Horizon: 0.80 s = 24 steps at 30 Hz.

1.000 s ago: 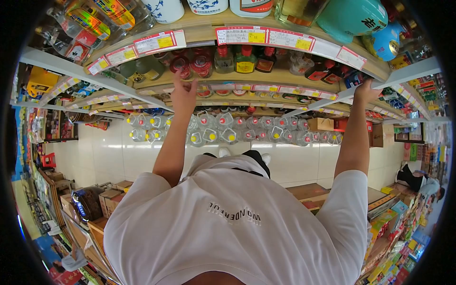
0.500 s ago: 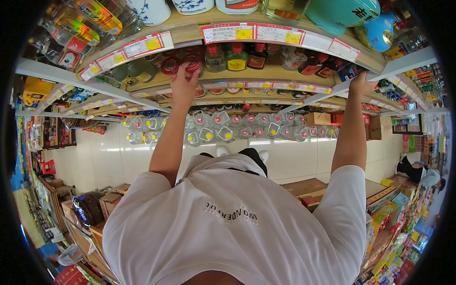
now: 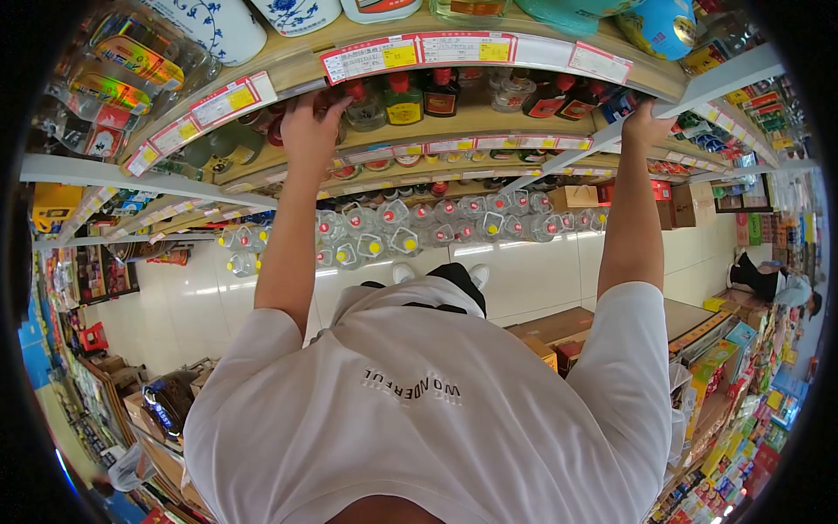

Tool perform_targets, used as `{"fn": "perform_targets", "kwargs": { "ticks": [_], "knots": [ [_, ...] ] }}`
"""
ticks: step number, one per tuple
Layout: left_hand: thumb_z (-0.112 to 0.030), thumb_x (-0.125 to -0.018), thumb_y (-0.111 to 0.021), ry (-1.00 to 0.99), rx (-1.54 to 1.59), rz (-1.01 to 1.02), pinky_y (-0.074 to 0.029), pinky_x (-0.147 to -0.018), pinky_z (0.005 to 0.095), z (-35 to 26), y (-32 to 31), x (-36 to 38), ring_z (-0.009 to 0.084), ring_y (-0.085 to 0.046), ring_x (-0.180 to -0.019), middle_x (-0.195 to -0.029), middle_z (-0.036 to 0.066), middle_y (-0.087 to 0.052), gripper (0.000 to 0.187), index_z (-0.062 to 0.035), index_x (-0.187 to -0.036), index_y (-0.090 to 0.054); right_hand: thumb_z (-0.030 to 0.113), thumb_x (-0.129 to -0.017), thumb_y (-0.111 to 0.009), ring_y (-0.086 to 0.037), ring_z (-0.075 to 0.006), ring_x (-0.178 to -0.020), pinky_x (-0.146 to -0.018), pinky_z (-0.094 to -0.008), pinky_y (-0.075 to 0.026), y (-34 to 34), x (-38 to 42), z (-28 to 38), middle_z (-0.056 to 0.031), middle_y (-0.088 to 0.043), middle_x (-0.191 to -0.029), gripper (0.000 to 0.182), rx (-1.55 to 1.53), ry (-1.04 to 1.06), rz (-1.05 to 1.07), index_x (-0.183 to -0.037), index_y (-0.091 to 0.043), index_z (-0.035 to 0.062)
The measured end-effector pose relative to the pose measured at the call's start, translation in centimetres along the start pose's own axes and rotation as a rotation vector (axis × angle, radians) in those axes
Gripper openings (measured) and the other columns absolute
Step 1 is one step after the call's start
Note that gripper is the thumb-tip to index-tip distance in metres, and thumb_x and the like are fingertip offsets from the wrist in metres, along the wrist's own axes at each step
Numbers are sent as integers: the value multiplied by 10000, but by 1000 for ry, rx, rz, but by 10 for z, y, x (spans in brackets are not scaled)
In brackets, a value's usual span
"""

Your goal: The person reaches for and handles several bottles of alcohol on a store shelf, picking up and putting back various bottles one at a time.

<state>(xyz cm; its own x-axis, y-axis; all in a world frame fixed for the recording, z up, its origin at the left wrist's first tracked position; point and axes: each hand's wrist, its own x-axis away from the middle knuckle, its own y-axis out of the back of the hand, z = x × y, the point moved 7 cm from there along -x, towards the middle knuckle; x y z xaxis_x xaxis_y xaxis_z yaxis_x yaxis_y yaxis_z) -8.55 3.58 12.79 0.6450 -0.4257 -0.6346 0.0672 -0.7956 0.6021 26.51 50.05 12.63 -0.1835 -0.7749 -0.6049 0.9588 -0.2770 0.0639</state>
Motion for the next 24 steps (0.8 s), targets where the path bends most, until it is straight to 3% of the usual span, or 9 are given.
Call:
{"fn": "perform_targets", "kwargs": {
  "ticks": [3, 6, 9, 10, 13, 18, 23, 24],
  "knots": [
    [-430, -789, -748, -76, -113, 202, -513, -748, 470, 6, -27, -14, 400, -616, -852, -936, 171, -660, 508, -48, -1101, -625, 209, -805, -677, -658, -266, -875, -793, -377, -511, 1, 2, 3, -173, -661, -1011, 491, 62, -30, -7, -1200, -521, -39],
    [-458, -789, -735, -163, -157, 152, -509, -790, 468, -1, -34, -18, 399, -611, -896, -979, 176, -655, 551, -29, -1115, -620, 200, -805, -668, -664, -263, -891, -782, -367, -514, 1, -2, -1, -171, -657, -1027, 489, 113, 85, -27, -1206, -519, -37],
    [-450, -790, -738, -304, -163, 61, -491, -833, 464, -5, -33, -19, 391, -606, -931, -1009, 192, -645, 551, -39, -1136, -619, 166, -797, -660, -667, -263, -920, -764, -362, -540, -1, 3, 4, -172, -652, -1053, 492, -138, 31, 7, -1214, -508, -45],
    [-442, -791, -740, -257, -144, 112, -485, -845, 462, -2, -34, -21, 390, -603, -942, -1014, 192, -646, 544, -41, -1139, -620, 127, -791, -651, -670, -256, -911, -714, -351, -575, -1, -6, -8, -171, -647, -1061, 495, 78, 120, 18, -1221, -491, -59],
    [-415, -796, -744, -128, -50, 238, -473, -866, 454, 6, -37, -23, 389, -595, -966, -1032, 186, -648, 516, -47, -1139, -629, 106, -794, -643, -680, -266, -879, -696, -357, -588, -2, -2, -4, -168, -651, -1066, 487, -98, 66, 22, -1221, -485, -68],
    [-361, -799, -751, -16, 110, 328, -470, -866, 444, 11, -38, -27, 384, -594, -959, -1056, 162, -655, 446, -48, -1101, -652, 101, -809, -629, -704, -266, -811, -681, -357, -580, -1, 1, 1, -172, -654, -1052, 478, -31, 14, 59, -1231, -474, -63],
    [-349, -790, -762, -14, 103, 300, -481, -830, 427, -2, -29, -27, 355, -605, -883, -1016, 151, -660, 443, -47, -1095, -652, 83, -821, -627, -710, -268, -801, -662, -355, -587, -6, 1, 2, -177, -651, -1047, 504, -261, 6, 68, -1267, -441, -59],
    [-349, -788, -764, 1, 106, 302, -484, -822, 424, -3, -28, -27, 350, -605, -867, -1005, 149, -660, 446, -46, -1096, -651, 72, -824, -625, -709, -269, -805, -660, -357, -594, -5, 0, -1, -180, -644, -1056, 505, -168, 11, 67, -1273, -433, -58]
  ]
}}
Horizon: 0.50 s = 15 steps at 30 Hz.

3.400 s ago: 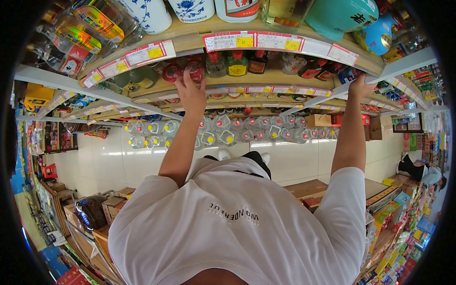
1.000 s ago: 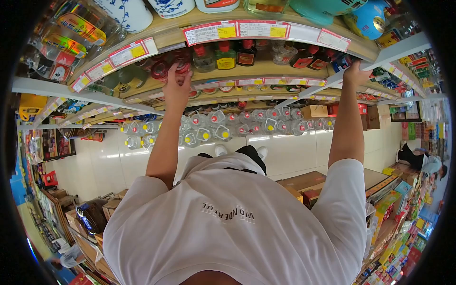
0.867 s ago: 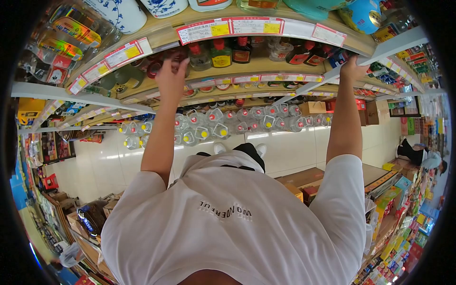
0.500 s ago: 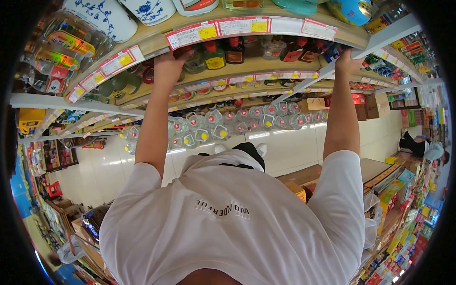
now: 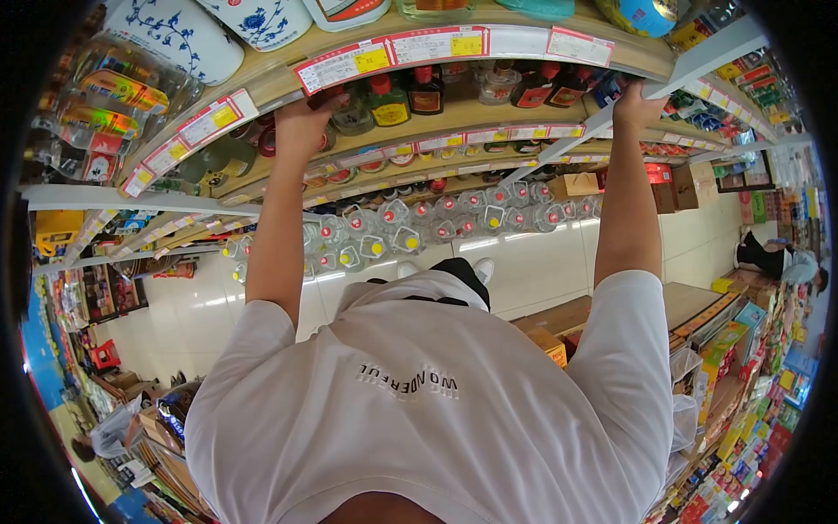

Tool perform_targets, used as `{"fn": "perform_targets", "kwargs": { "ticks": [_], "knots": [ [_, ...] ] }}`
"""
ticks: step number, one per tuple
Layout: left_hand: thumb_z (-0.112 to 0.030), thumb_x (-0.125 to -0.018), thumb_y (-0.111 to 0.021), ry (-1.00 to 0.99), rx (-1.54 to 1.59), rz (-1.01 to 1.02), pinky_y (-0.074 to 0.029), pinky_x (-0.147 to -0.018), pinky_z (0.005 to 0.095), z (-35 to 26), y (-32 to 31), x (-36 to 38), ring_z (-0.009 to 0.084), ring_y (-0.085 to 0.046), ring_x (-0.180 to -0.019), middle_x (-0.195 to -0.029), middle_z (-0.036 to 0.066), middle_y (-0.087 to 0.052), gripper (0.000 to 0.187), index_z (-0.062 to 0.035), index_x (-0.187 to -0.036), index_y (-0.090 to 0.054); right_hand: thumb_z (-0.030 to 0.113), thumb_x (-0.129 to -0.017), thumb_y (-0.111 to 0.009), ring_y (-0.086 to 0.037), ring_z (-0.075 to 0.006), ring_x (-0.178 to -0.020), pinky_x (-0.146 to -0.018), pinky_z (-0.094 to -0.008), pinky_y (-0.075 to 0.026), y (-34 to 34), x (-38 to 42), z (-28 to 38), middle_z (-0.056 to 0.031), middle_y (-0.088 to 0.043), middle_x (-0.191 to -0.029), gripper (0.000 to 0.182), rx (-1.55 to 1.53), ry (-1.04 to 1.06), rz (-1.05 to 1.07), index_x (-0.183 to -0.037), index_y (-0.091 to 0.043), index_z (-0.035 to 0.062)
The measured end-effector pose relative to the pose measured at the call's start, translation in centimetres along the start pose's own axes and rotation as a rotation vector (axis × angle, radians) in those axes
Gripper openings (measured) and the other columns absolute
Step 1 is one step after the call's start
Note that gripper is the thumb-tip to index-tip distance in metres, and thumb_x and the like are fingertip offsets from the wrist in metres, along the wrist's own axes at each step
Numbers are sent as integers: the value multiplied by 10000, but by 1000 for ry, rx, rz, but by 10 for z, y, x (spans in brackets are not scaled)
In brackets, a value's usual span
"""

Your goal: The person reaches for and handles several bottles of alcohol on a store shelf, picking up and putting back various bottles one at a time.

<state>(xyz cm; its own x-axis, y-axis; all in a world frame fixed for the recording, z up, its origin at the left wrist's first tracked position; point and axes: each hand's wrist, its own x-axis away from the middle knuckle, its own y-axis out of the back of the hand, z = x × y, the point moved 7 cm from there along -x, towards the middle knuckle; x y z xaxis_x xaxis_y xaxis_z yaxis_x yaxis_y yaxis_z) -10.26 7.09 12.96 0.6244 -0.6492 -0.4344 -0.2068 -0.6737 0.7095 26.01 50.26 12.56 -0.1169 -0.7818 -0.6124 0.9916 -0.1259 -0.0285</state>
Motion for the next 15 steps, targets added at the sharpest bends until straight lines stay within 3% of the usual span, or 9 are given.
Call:
{"fn": "perform_targets", "kwargs": {
  "ticks": [2, 5, 8, 12, 15],
  "knots": [
    [-352, -789, -764, -12, 12, -1, -487, -812, 421, 4, -3, 1, 345, -604, -843, -986, 147, -660, 449, -46, -1096, -647, 51, -830, -622, -706, -270, -811, -656, -361, -610, 3, -3, -5, -188, -630, -1075, 508, 186, 3, -2, -1284, -419, -57],
    [-357, -794, -760, -1, 31, 11, -488, -809, 423, 7, -5, 1, 345, -602, -839, -975, 147, -657, 452, -47, -1100, -642, 70, -825, -643, -707, -264, -811, -654, -362, -609, 2, -1, 1, -181, -645, -1057, 501, 69, 19, -16, -1268, -445, -54],
    [-363, -796, -758, -12, -11, -1, -488, -808, 431, 6, -4, 3, 348, -603, -858, -985, 152, -655, 457, -48, -1105, -639, 200, -781, -682, -667, -274, -879, -816, -384, -495, 1, 5, 7, -155, -683, -986, 474, -90, -17, -87, -1179, -551, -20],
    [-364, -800, -754, -134, -121, -175, -486, -812, 442, -8, 10, 5, 361, -603, -893, -1005, 156, -658, 458, -52, -1115, -638, 207, -784, -688, -662, -293, -923, -836, -392, -489, 7, 1, 3, -163, -683, -1003, 472, 166, 1, -100, -1174, -556, -22],
    [-367, -807, -744, 43, -18, -56, -496, -800, 447, -9, 9, 6, 378, -601, -899, -1037, 167, -640, 453, -52, -1113, -632, 209, -789, -691, -659, -298, -943, -845, -393, -486, 9, -1, -6, -170, -680, -1012, 471, 157, 10, -102, -1173, -555, -28]
  ]
}}
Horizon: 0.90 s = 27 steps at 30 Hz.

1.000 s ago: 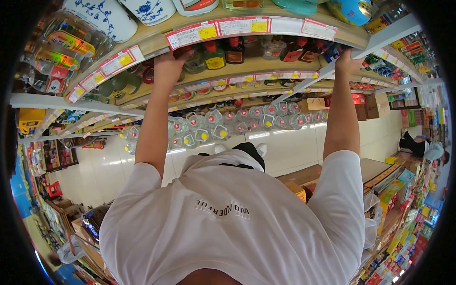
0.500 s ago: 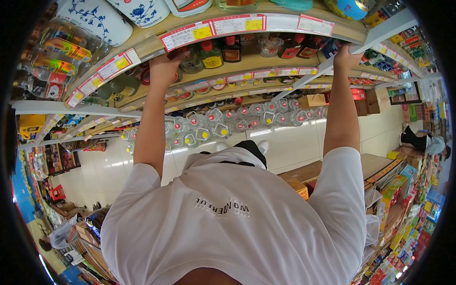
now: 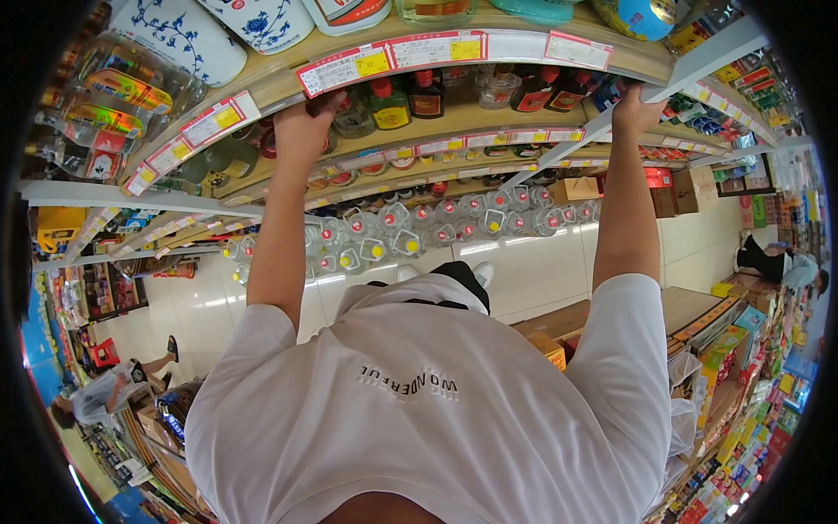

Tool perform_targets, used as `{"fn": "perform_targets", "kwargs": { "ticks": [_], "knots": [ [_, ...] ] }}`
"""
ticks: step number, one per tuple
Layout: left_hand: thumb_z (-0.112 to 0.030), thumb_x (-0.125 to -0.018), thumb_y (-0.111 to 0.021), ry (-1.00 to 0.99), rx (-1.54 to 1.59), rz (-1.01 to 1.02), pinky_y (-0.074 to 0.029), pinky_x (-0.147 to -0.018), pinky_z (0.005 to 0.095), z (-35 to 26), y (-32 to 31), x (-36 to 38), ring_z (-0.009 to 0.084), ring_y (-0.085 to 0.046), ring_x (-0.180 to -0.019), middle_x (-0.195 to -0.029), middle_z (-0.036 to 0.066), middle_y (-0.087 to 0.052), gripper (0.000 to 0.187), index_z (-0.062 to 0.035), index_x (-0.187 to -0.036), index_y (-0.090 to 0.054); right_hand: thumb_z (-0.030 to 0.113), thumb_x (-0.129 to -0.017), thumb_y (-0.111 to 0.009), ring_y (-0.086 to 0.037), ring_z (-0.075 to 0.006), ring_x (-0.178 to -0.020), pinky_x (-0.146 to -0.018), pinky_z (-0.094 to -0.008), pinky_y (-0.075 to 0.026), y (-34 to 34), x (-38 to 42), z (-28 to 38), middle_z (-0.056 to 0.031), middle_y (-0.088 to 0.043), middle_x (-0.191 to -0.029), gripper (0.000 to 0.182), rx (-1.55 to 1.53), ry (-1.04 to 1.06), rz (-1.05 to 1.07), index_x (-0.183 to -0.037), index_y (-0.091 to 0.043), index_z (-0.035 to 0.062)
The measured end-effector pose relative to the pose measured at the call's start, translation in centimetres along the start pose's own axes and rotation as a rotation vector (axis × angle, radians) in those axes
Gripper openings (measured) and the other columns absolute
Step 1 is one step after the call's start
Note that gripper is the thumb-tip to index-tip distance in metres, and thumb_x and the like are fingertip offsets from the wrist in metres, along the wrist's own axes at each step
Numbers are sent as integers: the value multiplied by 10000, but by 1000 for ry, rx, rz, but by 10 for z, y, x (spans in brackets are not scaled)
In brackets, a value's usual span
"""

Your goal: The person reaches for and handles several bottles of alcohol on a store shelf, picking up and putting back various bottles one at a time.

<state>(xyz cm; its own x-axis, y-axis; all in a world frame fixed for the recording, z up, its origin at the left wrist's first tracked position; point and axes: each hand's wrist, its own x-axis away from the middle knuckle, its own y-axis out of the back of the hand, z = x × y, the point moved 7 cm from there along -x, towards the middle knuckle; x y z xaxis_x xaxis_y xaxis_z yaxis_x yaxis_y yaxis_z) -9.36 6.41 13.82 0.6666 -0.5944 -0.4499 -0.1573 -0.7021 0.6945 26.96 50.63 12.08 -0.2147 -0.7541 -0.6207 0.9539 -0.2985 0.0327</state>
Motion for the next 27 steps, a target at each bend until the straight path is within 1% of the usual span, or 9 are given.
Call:
{"fn": "perform_targets", "kwargs": {
  "ticks": [3, 6, 7, 10, 11, 14, 17, 24, 27],
  "knots": [
    [-271, -809, -768, -100, -147, -181, -498, -637, 383, -21, 2, 22, 249, -600, -701, -858, 124, -625, 361, -36, -1053, -643, 164, -805, -676, -665, -292, -927, -814, -393, -528, -4, 2, 6, -187, -646, -1071, 473, -85, -2, 20, -1198, -515, -45],
    [-201, -815, -760, -222, 192, -214, -475, -566, 336, -53, -4, 44, 195, -563, -647, -820, 89, -589, 309, -41, -1048, -636, 60, -838, -631, -680, -281, -883, -731, -397, -624, -7, 7, 22, -212, -578, -1165, 485, -161, -44, 94, -1256, -425, -74],
    [-166, -815, -760, -192, 259, -178, -465, -551, 297, -57, -10, 46, 151, -558, -641, -855, 75, -597, 298, -57, -1068, -647, 48, -842, -621, -679, -282, -884, -721, -400, -631, -8, 5, 16, -213, -569, -1168, 487, -156, -32, 111, -1264, -410, -76],
    [-167, -812, -762, -67, 153, -94, -470, -575, 302, -56, -20, 35, 144, -556, -639, -853, 94, -604, 321, -70, -1097, -651, 42, -845, -614, -679, -280, -888, -715, -396, -636, -6, 7, 18, -209, -570, -1156, 480, -178, -13, 123, -1262, -410, -79],
    [-238, -834, -743, -30, 136, -17, -501, -664, 359, -55, -22, 26, 220, -609, -706, -909, 138, -636, 357, -70, -1132, -645, 44, -843, -617, -680, -277, -887, -714, -392, -635, -6, 5, 18, -206, -575, -1147, 477, -172, -14, 121, -1258, -417, -80],
    [-333, -855, -710, -27, -7, 58, -500, -772, 425, -53, -28, 0, 338, -636, -842, -997, 175, -657, 400, -60, -1138, -638, 52, -833, -629, -683, -265, -879, -707, -379, -632, -6, 2, 12, -198, -593, -1118, 473, -103, -29, 117, -1243, -434, -80],
    [-392, -866, -684, -39, -49, 124, -489, -835, 461, -41, -41, -15, 408, -606, -983, -1096, 193, -648, 462, -45, -1164, -618, 116, -819, -664, -690, -262, -864, -705, -368, -602, -4, 4, 13, -197, -630, -1075, 482, -117, -23, 73, -1218, -473, -74],
    [-364, -870, -683, -69, -197, 226, -476, -900, 465, -44, -49, -22, 391, -573, -1091, -1219, 191, -594, 483, -75, -1241, -575, 231, -781, -710, -668, -329, -946, -819, -417, -516, -3, -9, -24, -207, -671, -1043, 519, -13, 35, 16, -1187, -537, -43],
    [-359, -875, -677, -81, -219, 243, -466, -919, 469, -41, -53, -23, 395, -563, -1106, -1234, 192, -586, 476, -85, -1249, -573, 266, -769, -723, -662, -346, -951, -836, -424, -501, -4, -6, -24, -212, -671, -1042, 545, -34, -95, 32, -1184, -542, -38]
  ]
}}
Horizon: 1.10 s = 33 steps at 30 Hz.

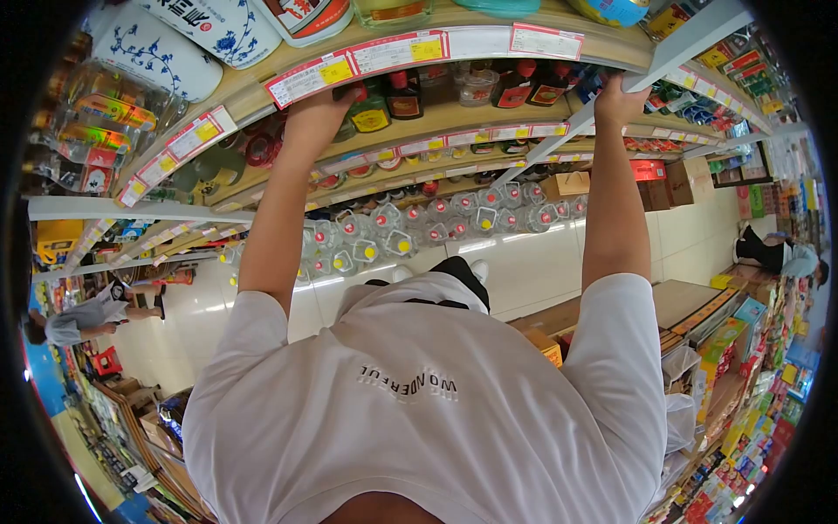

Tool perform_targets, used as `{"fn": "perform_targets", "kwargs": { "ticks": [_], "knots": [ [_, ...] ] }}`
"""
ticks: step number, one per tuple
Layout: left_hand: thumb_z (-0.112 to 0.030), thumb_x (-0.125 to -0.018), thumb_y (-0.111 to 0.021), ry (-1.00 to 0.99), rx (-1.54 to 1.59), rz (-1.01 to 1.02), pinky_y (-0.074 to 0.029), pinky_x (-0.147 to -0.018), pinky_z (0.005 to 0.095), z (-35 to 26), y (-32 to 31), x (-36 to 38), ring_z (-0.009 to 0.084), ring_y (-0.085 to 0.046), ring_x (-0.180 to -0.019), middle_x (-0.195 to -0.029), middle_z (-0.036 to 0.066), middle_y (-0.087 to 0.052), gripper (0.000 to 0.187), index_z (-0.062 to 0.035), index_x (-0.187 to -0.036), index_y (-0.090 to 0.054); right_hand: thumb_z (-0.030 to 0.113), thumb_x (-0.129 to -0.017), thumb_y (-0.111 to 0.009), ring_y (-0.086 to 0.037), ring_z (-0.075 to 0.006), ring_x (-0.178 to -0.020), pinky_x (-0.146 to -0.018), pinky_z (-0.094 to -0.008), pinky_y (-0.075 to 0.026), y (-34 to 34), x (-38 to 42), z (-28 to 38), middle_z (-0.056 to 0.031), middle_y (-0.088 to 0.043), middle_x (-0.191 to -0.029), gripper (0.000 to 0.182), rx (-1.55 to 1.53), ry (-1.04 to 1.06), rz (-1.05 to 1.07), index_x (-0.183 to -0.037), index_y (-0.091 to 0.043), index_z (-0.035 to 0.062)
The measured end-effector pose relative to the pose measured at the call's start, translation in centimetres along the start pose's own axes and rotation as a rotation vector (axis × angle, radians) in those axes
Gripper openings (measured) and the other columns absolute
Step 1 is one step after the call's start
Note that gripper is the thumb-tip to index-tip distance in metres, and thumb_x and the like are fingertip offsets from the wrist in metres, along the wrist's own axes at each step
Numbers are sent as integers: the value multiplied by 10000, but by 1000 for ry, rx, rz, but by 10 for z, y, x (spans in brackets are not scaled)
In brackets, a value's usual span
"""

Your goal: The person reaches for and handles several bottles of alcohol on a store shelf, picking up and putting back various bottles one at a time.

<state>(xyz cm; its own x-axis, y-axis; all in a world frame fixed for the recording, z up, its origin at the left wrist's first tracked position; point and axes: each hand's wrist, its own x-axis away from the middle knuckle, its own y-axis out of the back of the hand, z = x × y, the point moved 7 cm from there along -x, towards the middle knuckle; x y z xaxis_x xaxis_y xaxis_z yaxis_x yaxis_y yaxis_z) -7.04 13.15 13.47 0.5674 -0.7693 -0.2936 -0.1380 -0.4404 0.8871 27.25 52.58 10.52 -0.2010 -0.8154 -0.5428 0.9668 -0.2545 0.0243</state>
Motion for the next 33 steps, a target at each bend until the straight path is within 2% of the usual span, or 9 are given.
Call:
{"fn": "perform_targets", "kwargs": {
  "ticks": [5, 8, 11, 14, 20, 23, 26, 29, 33],
  "knots": [
    [-368, -883, -663, 0, -13, -1, -465, -915, 472, -5, 2, 0, 389, -566, -1097, -1210, 186, -600, 464, -86, -1242, -582, 279, -752, -736, -671, -338, -932, -813, -414, -511, 0, -14, -31, -199, -678, -1039, 554, 42, 74, -1, -1168, -547, -34],
    [-383, -887, -653, -3, 22, -36, -467, -907, 473, -25, 16, -2, 383, -576, -1078, -1177, 178, -616, 457, -81, -1224, -593, 274, -748, -736, -672, -339, -931, -811, -416, -512, 1, -4, -3, -199, -679, -1032, 551, 34, 59, -5, -1163, -545, -35],
    [-408, -892, -638, -32, 4, 141, -467, -903, 476, -40, 3, -14, 375, -585, -1065, -1158, 169, -628, 461, -78, -1212, -601, 263, -749, -730, -670, -341, -933, -818, -417, -510, 1, -2, -4, -202, -678, -1024, 550, 27, 22, 7, -1168, -538, -36],
    [-426, -895, -630, -229, -87, -36, -468, -908, 475, -46, -14, -23, 364, -590, -1076, -1160, 165, -630, 474, -74, -1210, -600, 254, -749, -722, -669, -340, -929, -820, -416, -508, -1, -5, -10, -204, -677, -1019, 541, 18, 49, -8, -1165, -533, -37],
    [-432, -896, -631, -135, -65, 140, -465, -922, 473, -48, -28, -33, 363, -584, -1106, -1206, 164, -622, 499, -81, -1248, -586, 249, -740, -712, -662, -355, -916, -826, -423, -500, 1, -3, -3, -205, -675, -1006, 502, 10, 102, -27, -1116, -540, -37],
    [-387, -904, -622, -103, -76, 200, -457, -954, 455, -52, -29, -36, 335, -570, -1144, -1238, 127, -614, 450, -124, -1267, -581, 256, -739, -709, -659, -359, -907, -822, -428, -497, 3, -1, 2, -202, -676, -980, 476, 54, 110, -30, -1080, -545, -32],
    [-391, -898, -630, -120, -23, 154, -467, -937, 450, -52, -33, -39, 332, -589, -1113, -1212, 126, -630, 436, -128, -1245, -601, 269, -738, -712, -659, -362, -899, -816, -430, -497, 3, 0, 7, -202, -677, -968, 478, 72, 104, -30, -1070, -542, -30],
    [-496, -881, -626, -95, 7, 173, -454, -948, 465, -49, -39, -41, 354, -583, -1121, -1230, 152, -621, 561, -101, -1277, -580, 289, -735, -719, -660, -360, -893, -812, -428, -498, 4, 0, 6, -201, -678, -960, 497, 56, 107, -25, -1071, -540, -31],
    [-517, -869, -631, -84, 7, 189, -454, -951, 463, -52, -39, -43, 349, -582, -1127, -1240, 149, -618, 584, -115, -1289, -578, 336, -729, -739, -663, -352, -894, -808, -426, -497, 4, 1, 5, -198, -679, -957, 549, 28, 110, -10, -1078, -538, -37]
  ]
}}
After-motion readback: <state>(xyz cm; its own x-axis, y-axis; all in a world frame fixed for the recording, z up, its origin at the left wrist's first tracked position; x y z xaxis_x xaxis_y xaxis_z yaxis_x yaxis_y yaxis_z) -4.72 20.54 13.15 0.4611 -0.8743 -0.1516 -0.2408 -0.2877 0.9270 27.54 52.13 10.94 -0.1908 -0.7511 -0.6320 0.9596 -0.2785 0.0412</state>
